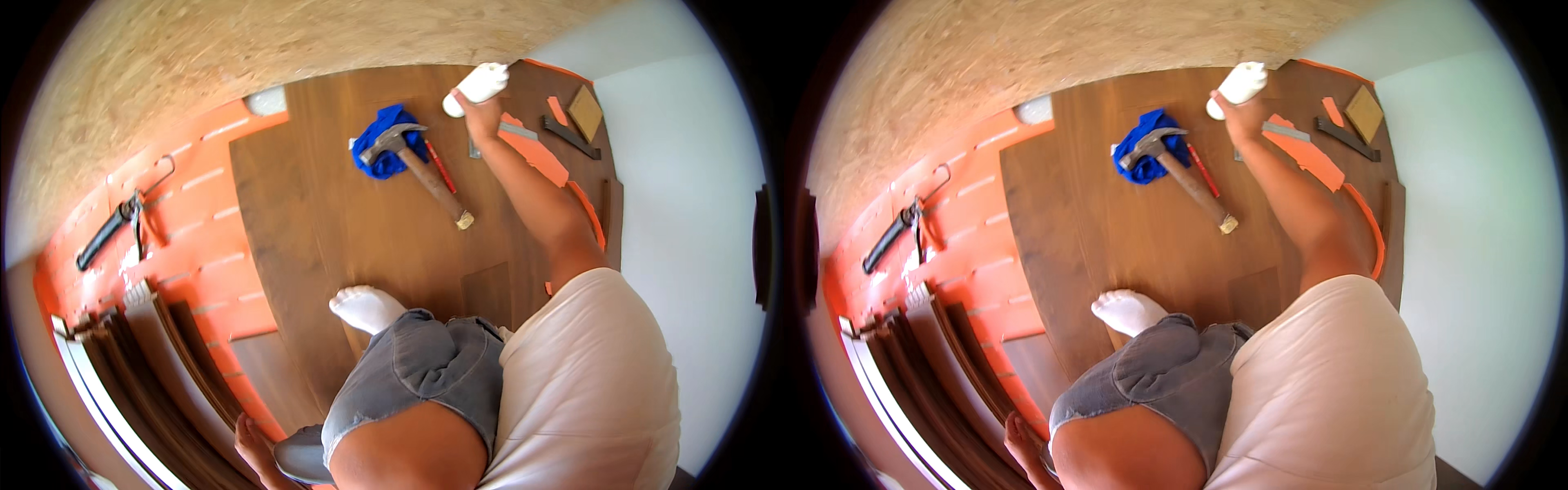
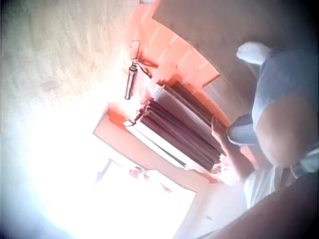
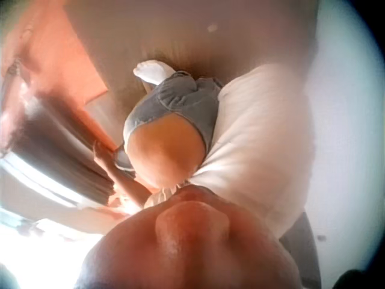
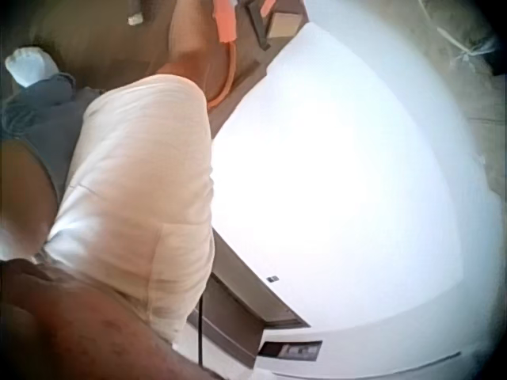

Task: The person installs wood flooring by applying adhesive from a tube and a glue bottle onto the underlayment, positioning and tapping the planks into place using a hammer, and marking a plank for cutting with a pencil and square tool.

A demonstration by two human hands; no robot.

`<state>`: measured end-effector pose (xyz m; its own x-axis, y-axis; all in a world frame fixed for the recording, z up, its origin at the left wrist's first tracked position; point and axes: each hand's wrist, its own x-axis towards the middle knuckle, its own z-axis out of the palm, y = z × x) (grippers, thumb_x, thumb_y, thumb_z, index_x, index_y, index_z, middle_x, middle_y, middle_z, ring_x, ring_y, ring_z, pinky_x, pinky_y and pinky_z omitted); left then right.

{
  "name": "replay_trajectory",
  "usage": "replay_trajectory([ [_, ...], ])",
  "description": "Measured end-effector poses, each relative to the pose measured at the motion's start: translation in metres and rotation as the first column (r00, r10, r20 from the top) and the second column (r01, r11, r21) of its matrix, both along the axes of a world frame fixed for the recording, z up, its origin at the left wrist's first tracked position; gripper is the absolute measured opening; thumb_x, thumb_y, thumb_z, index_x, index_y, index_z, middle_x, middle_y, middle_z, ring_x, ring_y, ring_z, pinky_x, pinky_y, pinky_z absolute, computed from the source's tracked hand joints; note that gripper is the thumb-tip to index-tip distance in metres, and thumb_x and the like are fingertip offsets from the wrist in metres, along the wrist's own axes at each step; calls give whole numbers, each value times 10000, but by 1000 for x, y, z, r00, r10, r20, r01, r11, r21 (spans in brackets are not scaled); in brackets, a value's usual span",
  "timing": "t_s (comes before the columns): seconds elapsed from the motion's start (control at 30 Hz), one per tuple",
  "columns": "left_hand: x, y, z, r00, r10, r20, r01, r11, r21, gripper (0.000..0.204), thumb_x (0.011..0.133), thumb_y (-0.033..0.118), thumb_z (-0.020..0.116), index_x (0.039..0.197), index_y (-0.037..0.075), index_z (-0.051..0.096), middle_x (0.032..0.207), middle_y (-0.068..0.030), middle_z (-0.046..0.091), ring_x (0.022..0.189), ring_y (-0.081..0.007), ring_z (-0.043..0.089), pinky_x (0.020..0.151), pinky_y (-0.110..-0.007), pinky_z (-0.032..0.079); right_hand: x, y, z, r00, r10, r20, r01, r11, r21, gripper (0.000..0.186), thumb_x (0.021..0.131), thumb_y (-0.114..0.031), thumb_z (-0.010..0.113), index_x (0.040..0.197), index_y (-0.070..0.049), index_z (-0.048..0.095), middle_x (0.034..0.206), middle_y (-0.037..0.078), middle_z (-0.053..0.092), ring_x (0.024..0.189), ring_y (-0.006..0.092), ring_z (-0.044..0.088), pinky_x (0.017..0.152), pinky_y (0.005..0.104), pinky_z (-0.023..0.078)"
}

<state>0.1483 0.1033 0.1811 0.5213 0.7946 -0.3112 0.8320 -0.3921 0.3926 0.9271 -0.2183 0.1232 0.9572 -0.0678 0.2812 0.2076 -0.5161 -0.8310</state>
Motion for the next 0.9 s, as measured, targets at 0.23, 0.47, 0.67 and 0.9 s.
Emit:
replay_trajectory([
  [0.23,59,-11,27,985,8,-173,-46,975,-218,339,1002,262,618,1204,14,731,1200,-186,726,1039,-319,712,901,-383,565,13,-17,-48,996,73,48,-75,997,25,638,704,-324,928,1156,-9,607,1083,168,709,1012,317,693,886,430,537],
  [0.47,60,-56,12,936,341,84,-324,931,-170,390,1013,313,587,1216,8,719,1134,-172,739,962,-326,707,857,-397,570,-68,-36,-61,984,177,23,-149,884,-443,470,773,-323,868,1029,-18,617,948,154,658,898,349,613,831,451,503],
  [0.67,21,-65,-1,936,347,50,-330,919,-215,593,1103,443,346,1357,-16,623,1360,-219,630,1262,-342,588,1093,-439,432,-96,-28,-64,932,321,-167,-346,657,-670,270,817,-194,766,939,-20,600,943,185,662,905,394,635,796,478,526],
  [0.9,-47,-100,-8,507,831,228,-659,544,-519,550,1077,451,426,1105,-23,702,1023,-76,686,915,-232,640,840,-387,529,-78,-60,-45,926,246,-285,-371,465,-804,205,844,-105,649,1004,-9,565,981,213,635,870,428,655,730,529,539],
])
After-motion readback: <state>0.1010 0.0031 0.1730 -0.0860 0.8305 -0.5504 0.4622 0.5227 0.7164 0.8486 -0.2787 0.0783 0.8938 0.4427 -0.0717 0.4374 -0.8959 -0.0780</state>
